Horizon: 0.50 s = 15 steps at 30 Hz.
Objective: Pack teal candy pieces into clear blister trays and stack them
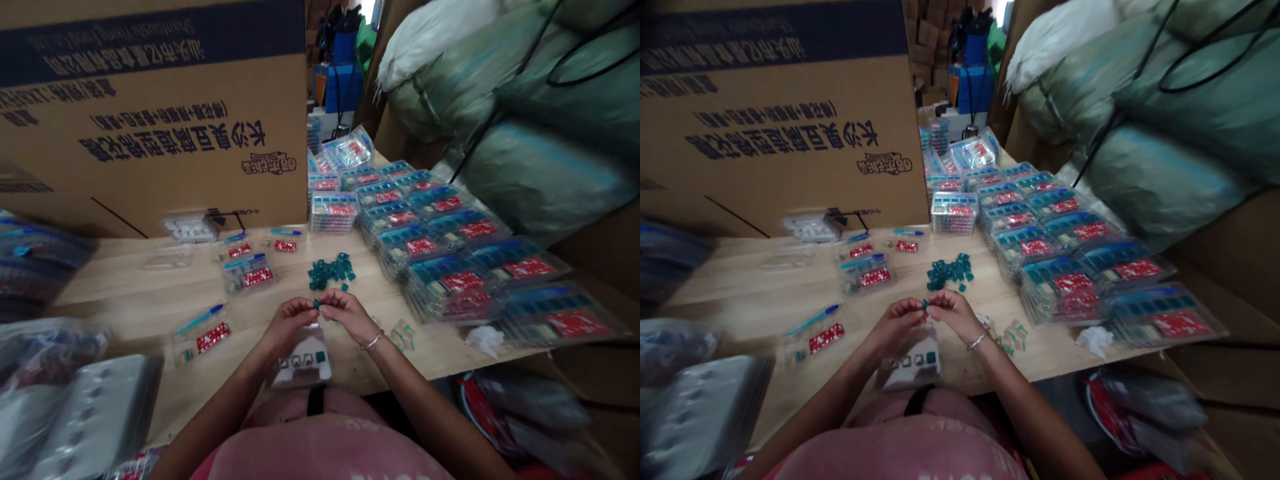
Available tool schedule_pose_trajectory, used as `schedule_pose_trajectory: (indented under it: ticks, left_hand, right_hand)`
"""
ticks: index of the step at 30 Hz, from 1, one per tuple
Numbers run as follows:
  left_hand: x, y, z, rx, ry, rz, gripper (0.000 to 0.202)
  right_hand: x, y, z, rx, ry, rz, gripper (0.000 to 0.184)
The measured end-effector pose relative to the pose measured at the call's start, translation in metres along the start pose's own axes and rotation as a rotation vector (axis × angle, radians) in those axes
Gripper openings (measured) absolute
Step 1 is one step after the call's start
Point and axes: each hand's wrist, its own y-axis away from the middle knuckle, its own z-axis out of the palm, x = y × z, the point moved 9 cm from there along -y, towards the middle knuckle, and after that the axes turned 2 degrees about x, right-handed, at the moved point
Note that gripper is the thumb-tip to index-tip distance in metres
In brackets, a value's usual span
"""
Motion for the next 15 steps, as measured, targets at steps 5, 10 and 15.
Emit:
schedule_pose_trajectory:
  ticks: [5, 10, 15]
  left_hand:
    - [-0.014, 0.017, -0.005, -0.087, 0.051, -0.187, 0.028]
    - [-0.016, 0.037, -0.011, -0.119, -0.140, -0.122, 0.029]
    - [0.003, 0.063, -0.024, -0.046, -1.066, 0.364, 0.030]
  right_hand:
    - [-0.019, 0.018, 0.011, 0.050, 0.240, -0.154, 0.022]
    - [-0.033, 0.042, 0.027, -0.020, 0.512, -0.289, 0.012]
    - [-0.012, 0.066, 0.051, -0.293, 0.815, -0.388, 0.009]
